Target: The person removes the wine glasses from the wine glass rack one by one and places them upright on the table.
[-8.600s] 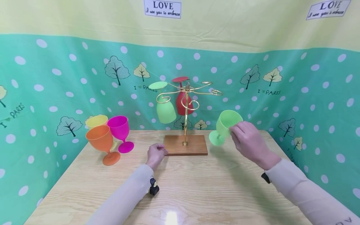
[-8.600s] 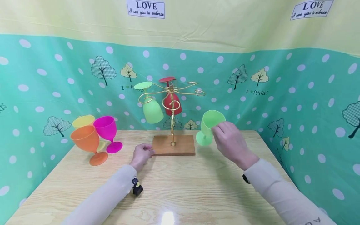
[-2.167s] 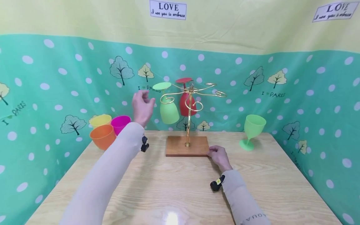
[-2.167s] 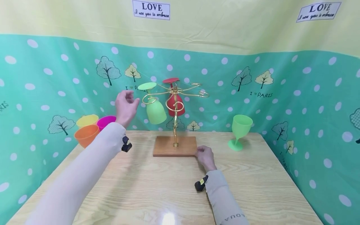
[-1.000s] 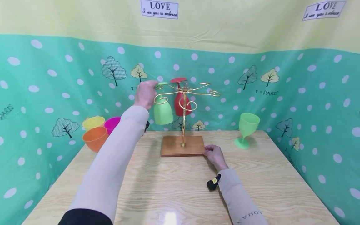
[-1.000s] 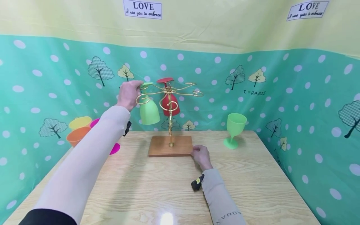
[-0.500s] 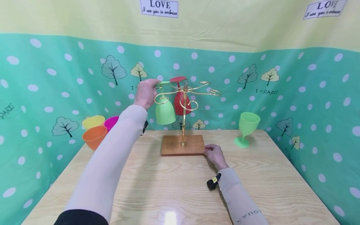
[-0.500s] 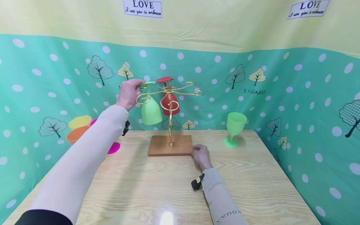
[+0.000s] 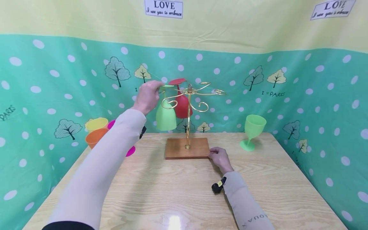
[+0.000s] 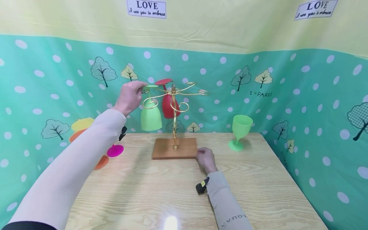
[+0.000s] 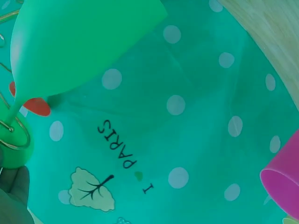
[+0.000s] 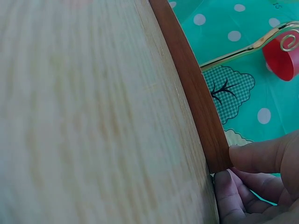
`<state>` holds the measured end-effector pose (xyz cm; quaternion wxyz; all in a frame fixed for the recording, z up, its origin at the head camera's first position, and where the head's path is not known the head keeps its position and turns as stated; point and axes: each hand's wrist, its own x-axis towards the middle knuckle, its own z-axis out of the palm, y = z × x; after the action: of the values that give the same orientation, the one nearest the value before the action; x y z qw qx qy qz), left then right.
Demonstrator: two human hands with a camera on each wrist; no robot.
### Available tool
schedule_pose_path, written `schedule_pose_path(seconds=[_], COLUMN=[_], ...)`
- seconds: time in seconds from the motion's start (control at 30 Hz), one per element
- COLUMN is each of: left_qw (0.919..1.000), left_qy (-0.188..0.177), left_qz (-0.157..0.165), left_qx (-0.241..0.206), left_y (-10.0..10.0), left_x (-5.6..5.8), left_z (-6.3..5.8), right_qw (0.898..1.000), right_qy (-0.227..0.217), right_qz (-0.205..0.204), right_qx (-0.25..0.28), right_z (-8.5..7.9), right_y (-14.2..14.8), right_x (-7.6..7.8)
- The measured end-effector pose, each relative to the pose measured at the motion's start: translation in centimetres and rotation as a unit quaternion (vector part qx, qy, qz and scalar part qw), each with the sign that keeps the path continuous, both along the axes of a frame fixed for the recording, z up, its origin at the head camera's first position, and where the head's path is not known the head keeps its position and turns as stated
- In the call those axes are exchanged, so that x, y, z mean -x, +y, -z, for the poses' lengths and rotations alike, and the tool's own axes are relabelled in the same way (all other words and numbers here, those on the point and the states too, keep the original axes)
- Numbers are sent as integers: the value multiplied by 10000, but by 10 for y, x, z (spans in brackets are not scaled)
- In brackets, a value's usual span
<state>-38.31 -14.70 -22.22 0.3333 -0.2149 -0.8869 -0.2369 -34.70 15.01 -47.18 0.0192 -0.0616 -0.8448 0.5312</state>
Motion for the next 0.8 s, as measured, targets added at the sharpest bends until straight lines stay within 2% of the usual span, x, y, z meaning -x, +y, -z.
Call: schedule_pose_path(seconds=[0.5, 0.8], left_qw=[9985, 9975], left_qy=[399, 391], left_qz=[138, 197], left_qx=[348, 551], left_y=[-2, -1], left_x=[-27, -42], left_z=[-6, -9], right_qw=[10000, 9999], right_qy=[-75, -128], right_qz=[-22, -27], right_qx=[-35, -8], right_z=[3, 0], right_y=[1, 1], right_x=[0, -1])
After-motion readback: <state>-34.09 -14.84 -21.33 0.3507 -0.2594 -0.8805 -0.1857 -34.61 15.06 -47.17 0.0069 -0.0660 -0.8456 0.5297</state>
